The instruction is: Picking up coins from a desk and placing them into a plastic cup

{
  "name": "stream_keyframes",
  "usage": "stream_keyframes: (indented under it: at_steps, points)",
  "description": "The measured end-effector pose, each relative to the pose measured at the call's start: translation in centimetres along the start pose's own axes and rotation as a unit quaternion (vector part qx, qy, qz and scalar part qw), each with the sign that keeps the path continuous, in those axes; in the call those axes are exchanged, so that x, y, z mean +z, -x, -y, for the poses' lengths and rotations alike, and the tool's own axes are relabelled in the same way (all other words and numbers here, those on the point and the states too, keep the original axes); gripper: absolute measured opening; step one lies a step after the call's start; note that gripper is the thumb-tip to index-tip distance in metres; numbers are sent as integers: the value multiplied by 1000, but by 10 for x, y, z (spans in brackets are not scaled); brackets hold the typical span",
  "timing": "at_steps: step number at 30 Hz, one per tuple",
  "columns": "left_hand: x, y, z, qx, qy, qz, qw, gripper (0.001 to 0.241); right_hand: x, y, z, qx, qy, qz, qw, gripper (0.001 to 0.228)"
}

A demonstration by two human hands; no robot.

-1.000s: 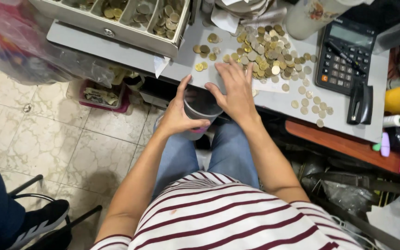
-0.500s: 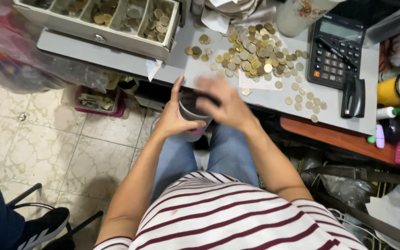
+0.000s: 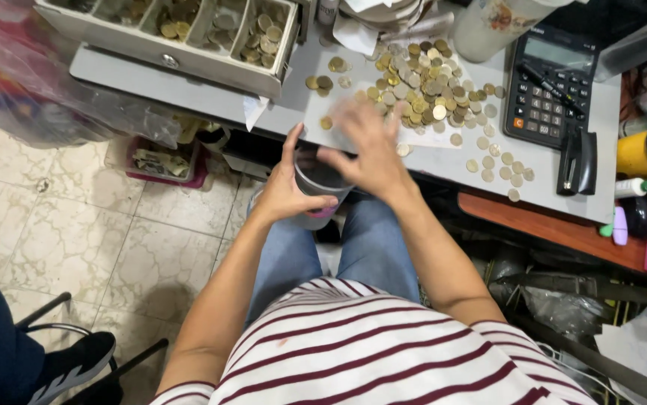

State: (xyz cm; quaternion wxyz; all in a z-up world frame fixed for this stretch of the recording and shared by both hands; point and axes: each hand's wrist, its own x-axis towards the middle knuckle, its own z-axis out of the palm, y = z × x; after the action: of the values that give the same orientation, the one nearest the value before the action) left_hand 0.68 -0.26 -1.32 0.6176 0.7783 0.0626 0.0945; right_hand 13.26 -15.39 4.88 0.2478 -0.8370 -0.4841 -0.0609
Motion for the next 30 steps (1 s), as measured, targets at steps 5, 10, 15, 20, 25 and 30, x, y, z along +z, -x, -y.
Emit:
stream_keyframes:
  at_steps: [5, 10, 15, 20, 25, 30]
  points:
    - [-4, 3, -5, 21, 3, -8, 1000, 139, 12, -12, -12, 26, 105, -1, 994, 78]
    - [-5, 4, 0, 8, -15, -4, 1000, 146, 18, 9, 7, -39, 75, 33, 996, 65]
    - [-1, 1, -14, -8, -12, -4, 1000, 144, 13, 1, -3, -133, -138, 68, 979, 50]
    - [-4, 4, -6, -27, -16, -4, 999, 143, 27, -72, -39, -34, 20, 17, 999, 77]
    - [-8, 2, -13, -32, -21, 1, 999, 145, 35, -62, -27, -42, 71, 62, 995, 81]
    - [-3, -1, 1, -27, -15, -3, 1000, 145, 31, -20, -21, -67, 65, 110, 990, 70]
